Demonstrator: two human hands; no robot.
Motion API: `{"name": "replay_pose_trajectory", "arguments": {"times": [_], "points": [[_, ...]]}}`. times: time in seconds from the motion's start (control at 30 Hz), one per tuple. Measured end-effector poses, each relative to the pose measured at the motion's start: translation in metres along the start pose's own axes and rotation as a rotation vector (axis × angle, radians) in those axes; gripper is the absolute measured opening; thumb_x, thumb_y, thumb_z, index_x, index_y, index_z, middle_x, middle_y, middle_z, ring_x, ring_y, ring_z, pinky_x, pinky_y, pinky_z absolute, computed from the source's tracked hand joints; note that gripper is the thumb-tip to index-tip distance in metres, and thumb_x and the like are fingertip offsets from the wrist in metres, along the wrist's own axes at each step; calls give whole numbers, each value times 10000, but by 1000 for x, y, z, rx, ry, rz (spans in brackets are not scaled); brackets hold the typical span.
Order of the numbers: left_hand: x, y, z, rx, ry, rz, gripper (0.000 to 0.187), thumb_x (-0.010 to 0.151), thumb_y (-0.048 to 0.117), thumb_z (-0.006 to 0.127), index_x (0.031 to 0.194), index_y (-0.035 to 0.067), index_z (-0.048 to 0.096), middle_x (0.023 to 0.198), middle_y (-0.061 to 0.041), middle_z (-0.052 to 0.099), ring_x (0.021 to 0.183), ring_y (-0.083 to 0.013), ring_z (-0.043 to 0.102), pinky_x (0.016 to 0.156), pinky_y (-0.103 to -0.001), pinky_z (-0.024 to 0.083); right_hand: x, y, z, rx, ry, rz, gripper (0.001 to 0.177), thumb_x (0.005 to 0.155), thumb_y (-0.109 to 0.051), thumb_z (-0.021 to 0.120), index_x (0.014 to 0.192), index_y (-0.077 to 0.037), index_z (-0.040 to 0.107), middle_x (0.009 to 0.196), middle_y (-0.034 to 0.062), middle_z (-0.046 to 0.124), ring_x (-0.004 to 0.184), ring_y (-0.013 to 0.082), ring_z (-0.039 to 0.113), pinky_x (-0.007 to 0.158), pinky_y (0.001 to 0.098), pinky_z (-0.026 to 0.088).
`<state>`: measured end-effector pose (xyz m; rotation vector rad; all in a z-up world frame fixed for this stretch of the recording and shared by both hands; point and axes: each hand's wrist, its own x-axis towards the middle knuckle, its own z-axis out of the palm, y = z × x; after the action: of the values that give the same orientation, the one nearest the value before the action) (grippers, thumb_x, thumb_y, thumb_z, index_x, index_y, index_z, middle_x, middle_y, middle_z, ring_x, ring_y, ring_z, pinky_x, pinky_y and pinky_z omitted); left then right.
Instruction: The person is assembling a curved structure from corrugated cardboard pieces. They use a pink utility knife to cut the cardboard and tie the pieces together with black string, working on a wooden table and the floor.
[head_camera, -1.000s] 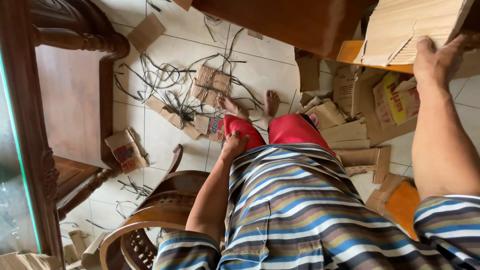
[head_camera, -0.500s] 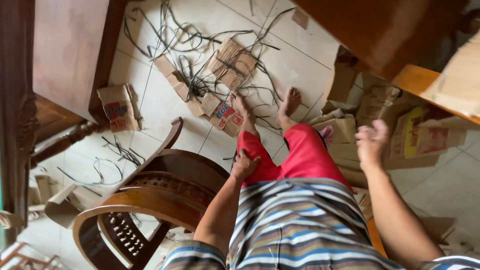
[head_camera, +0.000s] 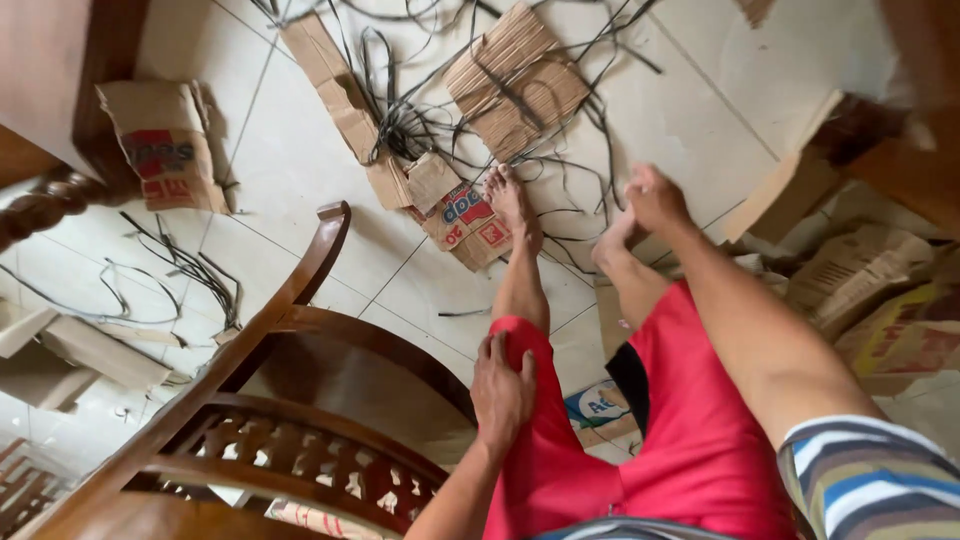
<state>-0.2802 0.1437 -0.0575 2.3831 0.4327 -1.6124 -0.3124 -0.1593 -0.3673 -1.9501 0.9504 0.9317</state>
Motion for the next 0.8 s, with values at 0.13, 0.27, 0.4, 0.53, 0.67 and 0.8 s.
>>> {"name": "replay_pose_trajectory", "arguments": {"times": [0.13, 0.27, 0.4, 0.53, 0.67, 0.8], "points": [[10, -19, 9, -41, 47, -79, 574, 953, 440, 517, 1441, 138, 513, 1539, -104, 463, 1342, -350, 504, 986, -543, 497, 68, -68, -3, 12, -51, 104, 557, 1005, -312, 576, 1537, -196, 461, 1358, 96, 633, 1159, 360, 615, 964, 465, 465], [22, -34, 15, -54, 9, -156, 550, 941, 460, 542, 1442, 235, 530, 1571, -32, 437, 1396, -272, 473, 1045, -467, 498, 127, -99, 5, -5, -19, 14, 573, 1024, -284, 541, 1564, -141, 416, 1538, 219, 393, 1381, 409, 439, 1138, 467, 350], [24, -34, 15, -56, 21, -228, 557, 925, 501, 551, 1437, 281, 552, 1575, -16, 442, 1426, -257, 443, 1098, -463, 461, 172, -108, 19, -18, 6, 50, 558, 1011, -283, 539, 1543, -152, 433, 1580, 201, 235, 1432, 404, 364, 1174, 416, 311], [33, -40, 19, -50, 83, -247, 522, 902, 494, 578, 1393, 317, 597, 1539, 28, 491, 1390, -227, 488, 1056, -458, 492, 230, -82, 48, 11, 27, 155, 723, 1096, -317, 590, 1636, -15, 215, 1663, 195, -34, 1588, 303, 189, 1271, 298, 151], [32, -35, 18, -55, 57, -221, 530, 907, 492, 565, 1399, 294, 582, 1545, 20, 478, 1404, -226, 469, 1083, -449, 470, 213, -83, 46, 582, 207, 160, 619, 978, -193, 556, 1522, 0, 333, 1605, 145, 313, 1495, 239, 397, 1224, 292, 294], [25, -25, 14, -28, 8, -189, 536, 927, 459, 547, 1426, 261, 552, 1566, -15, 446, 1413, -244, 459, 1093, -454, 469, 142, -102, 3, 1385, 7, 62, 489, 945, -281, 542, 1396, -108, 616, 1576, 112, 517, 1492, 291, 463, 1243, 484, 286]]}}
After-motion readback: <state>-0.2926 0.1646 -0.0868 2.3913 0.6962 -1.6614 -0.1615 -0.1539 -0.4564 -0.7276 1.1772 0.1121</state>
